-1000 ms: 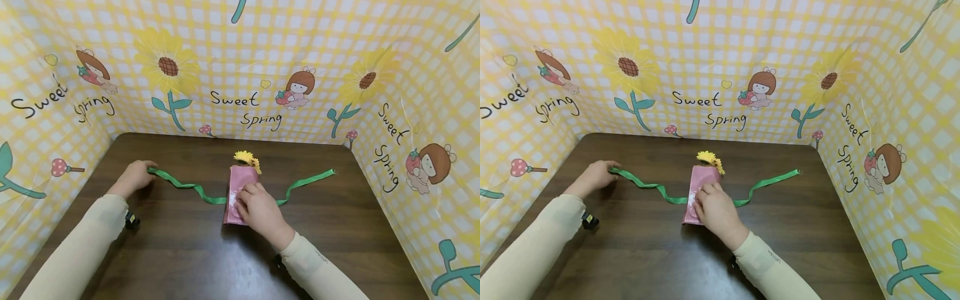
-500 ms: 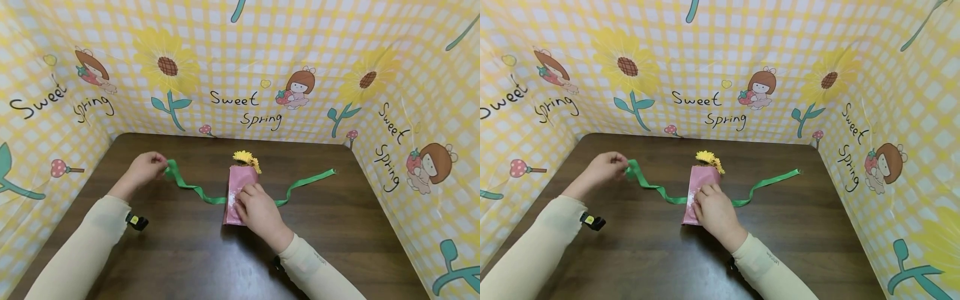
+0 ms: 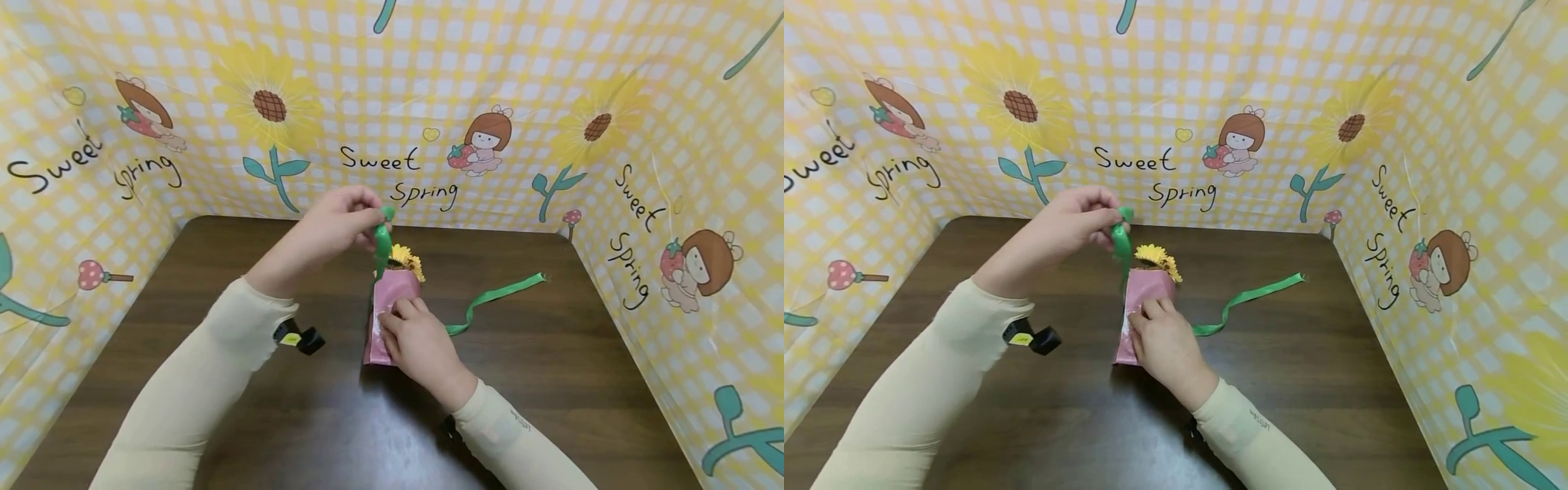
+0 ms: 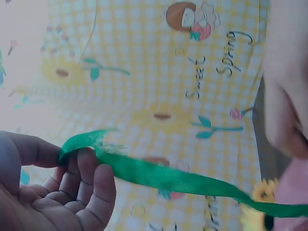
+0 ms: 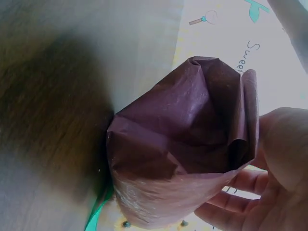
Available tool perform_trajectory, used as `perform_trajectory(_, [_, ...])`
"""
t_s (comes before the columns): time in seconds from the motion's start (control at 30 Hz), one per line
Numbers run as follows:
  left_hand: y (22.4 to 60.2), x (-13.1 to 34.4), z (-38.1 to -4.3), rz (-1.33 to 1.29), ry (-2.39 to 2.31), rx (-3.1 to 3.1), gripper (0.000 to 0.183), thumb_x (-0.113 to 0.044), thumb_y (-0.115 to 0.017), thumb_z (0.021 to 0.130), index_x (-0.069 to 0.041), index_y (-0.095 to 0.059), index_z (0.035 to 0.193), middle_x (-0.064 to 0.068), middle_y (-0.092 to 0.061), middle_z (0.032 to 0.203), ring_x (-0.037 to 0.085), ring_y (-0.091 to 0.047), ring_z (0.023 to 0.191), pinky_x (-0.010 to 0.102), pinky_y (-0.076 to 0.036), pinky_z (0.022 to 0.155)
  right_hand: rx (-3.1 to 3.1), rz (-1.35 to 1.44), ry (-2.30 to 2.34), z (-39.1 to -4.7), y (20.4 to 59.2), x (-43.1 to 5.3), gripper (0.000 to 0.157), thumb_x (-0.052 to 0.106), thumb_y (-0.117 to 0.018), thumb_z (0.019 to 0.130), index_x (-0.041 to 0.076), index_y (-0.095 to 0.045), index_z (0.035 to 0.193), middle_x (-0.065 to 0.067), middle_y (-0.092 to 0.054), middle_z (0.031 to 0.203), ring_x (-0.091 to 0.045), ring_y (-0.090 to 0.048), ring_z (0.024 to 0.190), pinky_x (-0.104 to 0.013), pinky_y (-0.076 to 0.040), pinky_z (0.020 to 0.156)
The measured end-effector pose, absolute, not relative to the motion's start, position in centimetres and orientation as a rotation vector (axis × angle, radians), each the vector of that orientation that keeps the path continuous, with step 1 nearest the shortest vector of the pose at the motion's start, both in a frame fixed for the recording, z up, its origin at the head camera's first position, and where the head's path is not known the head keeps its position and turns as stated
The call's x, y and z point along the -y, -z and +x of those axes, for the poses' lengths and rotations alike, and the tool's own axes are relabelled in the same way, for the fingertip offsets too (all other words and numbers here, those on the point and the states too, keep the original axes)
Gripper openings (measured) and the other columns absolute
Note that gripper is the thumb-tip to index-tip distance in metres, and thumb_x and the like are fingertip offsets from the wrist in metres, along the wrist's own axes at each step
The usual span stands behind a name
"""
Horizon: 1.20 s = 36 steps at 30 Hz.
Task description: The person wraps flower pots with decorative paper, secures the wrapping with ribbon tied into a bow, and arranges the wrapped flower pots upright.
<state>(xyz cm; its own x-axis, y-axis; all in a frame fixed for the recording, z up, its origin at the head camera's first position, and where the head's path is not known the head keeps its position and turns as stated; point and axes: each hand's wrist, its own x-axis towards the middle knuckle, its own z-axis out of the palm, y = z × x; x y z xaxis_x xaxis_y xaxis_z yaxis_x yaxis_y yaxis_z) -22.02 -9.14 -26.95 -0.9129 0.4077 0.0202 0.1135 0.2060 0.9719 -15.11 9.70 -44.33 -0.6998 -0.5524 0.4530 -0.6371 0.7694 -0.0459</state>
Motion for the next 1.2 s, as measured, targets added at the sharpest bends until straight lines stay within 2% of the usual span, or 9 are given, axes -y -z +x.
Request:
perform_trajectory(0.17, [26.2,5.0,-21.6,0.663,-1.668,-2.292,0.009,-0.011,-0.057,0.103,-0.002,-0.060,0.102,0.012,-0.070,0.096,0.024,-0.067,0.079,0.040,-0.059,0.076,2.518,0.919,-0.280,-15.3,44.5,-9.7,0.022,0.022,-0.069,0.094,0.014,-0.078,0.113,-0.003,-0.057,0.094,-0.026,-0.052,0.087,-0.034,-0.050,0.078])
perform_trajectory(0.33, [27.9,0.6,-22.1,0.868,-1.513,-2.316,0.006,-0.012,-0.062,0.101,-0.010,-0.064,0.096,0.010,-0.069,0.091,0.018,-0.061,0.076,0.031,-0.052,0.068,2.468,0.917,-0.254,-15.3,44.5,-9.6,0.020,0.020,-0.067,0.094,0.012,-0.078,0.109,-0.005,-0.060,0.094,-0.028,-0.056,0.092,-0.037,-0.052,0.080])
perform_trajectory(0.4, [29.1,-1.0,-22.4,0.908,-1.456,-2.297,0.005,-0.014,-0.063,0.102,-0.012,-0.065,0.098,0.008,-0.068,0.091,0.016,-0.059,0.075,0.028,-0.049,0.066,2.471,0.910,-0.243,-15.2,44.4,-9.6,0.018,0.015,-0.070,0.089,0.011,-0.077,0.105,-0.005,-0.061,0.096,-0.029,-0.057,0.094,-0.037,-0.055,0.076])
perform_trajectory(0.5, [30.9,-2.9,-23.0,0.922,-1.348,-2.253,0.009,-0.019,-0.062,0.104,-0.013,-0.069,0.104,0.007,-0.069,0.093,0.015,-0.058,0.075,0.027,-0.048,0.066,2.524,0.886,-0.248,-14.9,44.3,-9.6,0.028,0.012,-0.079,0.077,0.011,-0.077,0.105,-0.006,-0.063,0.109,-0.030,-0.059,0.105,-0.036,-0.058,0.072])
perform_trajectory(0.6, [32.4,-3.8,-23.3,0.957,-1.188,-2.251,0.018,-0.025,-0.059,0.105,-0.017,-0.073,0.115,0.000,-0.072,0.100,0.012,-0.063,0.083,0.026,-0.050,0.074,2.572,0.860,-0.271,-14.6,44.4,-9.5,0.042,0.014,-0.085,0.070,0.011,-0.077,0.111,-0.006,-0.061,0.126,-0.029,-0.058,0.116,-0.034,-0.059,0.074])
perform_trajectory(0.73, [33.3,-3.1,-23.2,1.051,-1.024,-2.333,0.028,-0.032,-0.054,0.107,-0.022,-0.070,0.128,-0.010,-0.072,0.117,0.005,-0.065,0.108,0.025,-0.051,0.092,2.545,0.844,-0.260,-14.6,44.7,-9.4,0.038,0.017,-0.083,0.078,0.012,-0.075,0.116,-0.006,-0.060,0.131,-0.027,-0.058,0.117,-0.032,-0.059,0.070])
perform_trajectory(0.87, [33.5,-0.5,-21.7,1.106,-0.955,-2.556,0.026,-0.023,-0.054,0.108,-0.018,-0.071,0.127,-0.004,-0.071,0.123,0.009,-0.064,0.115,0.030,-0.051,0.098,2.460,0.839,-0.251,-14.7,44.9,-9.1,0.017,0.017,-0.072,0.090,0.013,-0.074,0.106,-0.006,-0.066,0.109,-0.026,-0.063,0.098,-0.033,-0.057,0.062])
perform_trajectory(1.03, [36.4,3.3,-17.8,0.882,-0.887,-2.919,0.017,-0.003,-0.059,0.100,-0.012,-0.069,0.109,0.003,-0.068,0.109,0.019,-0.064,0.103,0.035,-0.053,0.091,2.480,0.835,-0.276,-14.6,44.6,-9.2,0.011,0.020,-0.071,0.092,0.010,-0.073,0.096,-0.006,-0.066,0.098,-0.025,-0.062,0.094,-0.034,-0.057,0.071])
perform_trajectory(1.2, [40.9,5.3,-14.3,0.761,-0.863,-3.096,0.014,0.004,-0.056,0.096,-0.001,-0.061,0.109,0.012,-0.063,0.100,0.027,-0.063,0.092,0.040,-0.055,0.083,2.552,0.842,-0.365,-14.5,43.8,-9.8,0.017,0.017,-0.071,0.093,0.007,-0.075,0.105,-0.005,-0.067,0.103,-0.025,-0.060,0.095,-0.033,-0.056,0.082])
